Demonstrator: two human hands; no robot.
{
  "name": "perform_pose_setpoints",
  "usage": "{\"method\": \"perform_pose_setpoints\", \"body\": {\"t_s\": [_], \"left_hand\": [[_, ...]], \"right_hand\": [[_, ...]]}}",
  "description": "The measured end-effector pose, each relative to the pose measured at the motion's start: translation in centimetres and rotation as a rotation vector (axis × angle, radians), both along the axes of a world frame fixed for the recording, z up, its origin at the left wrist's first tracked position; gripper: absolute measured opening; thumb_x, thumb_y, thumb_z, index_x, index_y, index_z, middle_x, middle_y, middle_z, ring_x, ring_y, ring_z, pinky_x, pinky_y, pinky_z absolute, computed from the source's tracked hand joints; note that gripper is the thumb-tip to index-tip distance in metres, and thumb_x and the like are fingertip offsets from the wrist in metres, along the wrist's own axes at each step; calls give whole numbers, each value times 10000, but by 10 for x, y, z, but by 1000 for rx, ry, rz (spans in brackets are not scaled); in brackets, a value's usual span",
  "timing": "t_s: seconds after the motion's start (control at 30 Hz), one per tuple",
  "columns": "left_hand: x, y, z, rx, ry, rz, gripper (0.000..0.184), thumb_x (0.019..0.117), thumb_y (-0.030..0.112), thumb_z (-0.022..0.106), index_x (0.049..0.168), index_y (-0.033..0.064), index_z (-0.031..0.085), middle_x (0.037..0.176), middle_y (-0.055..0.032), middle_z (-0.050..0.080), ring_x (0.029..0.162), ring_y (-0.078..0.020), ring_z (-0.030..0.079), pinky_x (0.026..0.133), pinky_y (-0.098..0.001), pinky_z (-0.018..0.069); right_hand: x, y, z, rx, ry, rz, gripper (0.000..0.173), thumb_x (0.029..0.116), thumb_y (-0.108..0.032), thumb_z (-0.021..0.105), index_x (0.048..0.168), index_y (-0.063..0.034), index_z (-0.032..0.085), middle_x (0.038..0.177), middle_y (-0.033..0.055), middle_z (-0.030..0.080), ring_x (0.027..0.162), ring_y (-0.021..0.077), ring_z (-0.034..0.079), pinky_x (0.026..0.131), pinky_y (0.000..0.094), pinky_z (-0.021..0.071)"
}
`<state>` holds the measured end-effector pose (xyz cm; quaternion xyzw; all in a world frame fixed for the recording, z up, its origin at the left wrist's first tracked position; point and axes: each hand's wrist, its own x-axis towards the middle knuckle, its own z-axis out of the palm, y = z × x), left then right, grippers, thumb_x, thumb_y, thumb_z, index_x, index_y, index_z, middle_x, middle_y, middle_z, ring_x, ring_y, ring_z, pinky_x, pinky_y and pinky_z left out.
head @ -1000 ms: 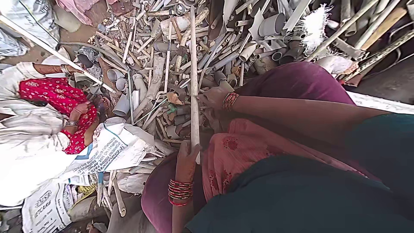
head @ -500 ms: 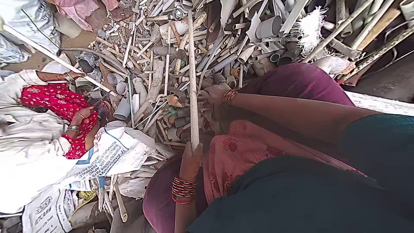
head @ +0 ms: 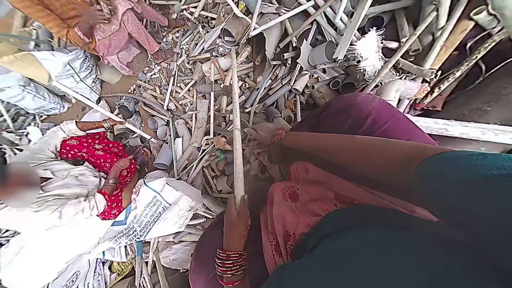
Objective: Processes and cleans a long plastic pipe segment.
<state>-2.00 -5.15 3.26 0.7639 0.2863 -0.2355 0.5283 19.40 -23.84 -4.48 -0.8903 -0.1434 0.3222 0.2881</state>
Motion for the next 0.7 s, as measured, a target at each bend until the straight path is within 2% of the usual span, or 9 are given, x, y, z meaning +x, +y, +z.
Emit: {"method": "perform_pose_setpoints", "body": {"t_s": [0.1,0.2,0.3,0.37,0.4,0.43,0.53,0.6,0.7], "left_hand": [[-5,12,18,116,44,-77,351,1071,241,517,1301,-23,495,656,-9,462,501,-85,464,505,-255,441],[-6,16,31,222,103,-95,373,1049,220,584,1299,-44,505,745,-85,593,584,-127,607,591,-291,540],[-2,13,20,192,208,-85,431,1026,186,627,1337,-67,467,985,-187,672,794,-217,708,744,-369,592],[1,4,6,99,263,-60,448,1009,185,659,1320,-67,459,899,-147,678,729,-174,702,694,-322,592],[2,-4,0,40,280,-49,450,1010,176,655,1323,-68,443,821,-120,654,651,-149,676,632,-294,584],[3,-14,-2,5,291,-55,447,1018,169,639,1335,-60,422,780,-98,606,595,-130,623,581,-277,556],[6,-36,16,35,270,-120,523,1034,138,595,1454,-55,349,903,-141,572,636,-142,536,610,-297,492],[2,-36,33,31,194,-94,513,1018,103,607,1431,-61,352,819,-108,549,552,-105,511,526,-256,470],[-13,-23,47,27,31,-77,535,939,102,638,1398,-45,405,771,-73,548,506,-95,509,496,-263,480]], "right_hand": [[-7,0,0,231,132,-250,659,1128,-470,286,1283,69,633,1200,305,651,1144,436,626,1011,624,439],[-16,14,-9,386,279,-440,601,1099,-470,435,1233,87,618,1126,278,626,996,354,598,940,521,456],[-16,22,-40,462,290,-423,494,1102,-441,450,1154,28,595,866,119,557,683,160,529,670,315,479],[-14,25,-31,470,425,-486,489,1126,-405,394,1361,-2,540,1124,193,641,911,228,666,835,373,558],[-14,25,-28,483,491,-518,504,1132,-387,376,1442,-11,503,1320,240,614,1128,300,657,991,441,515],[-15,26,-32,521,533,-541,513,1138,-369,359,1485,-5,460,1395,255,574,1212,324,618,1036,457,478],[-22,28,-29,657,588,-652,478,1144,-344,342,1497,-30,415,1307,233,597,1087,299,659,908,413,560],[-35,26,8,731,589,-718,423,1140,-313,362,1440,-31,459,1180,190,626,954,220,668,819,351,564],[-41,21,54,876,617,-678,407,1141,-302,349,1482,-88,409,1144,140,644,921,168,682,789,317,573]]}}
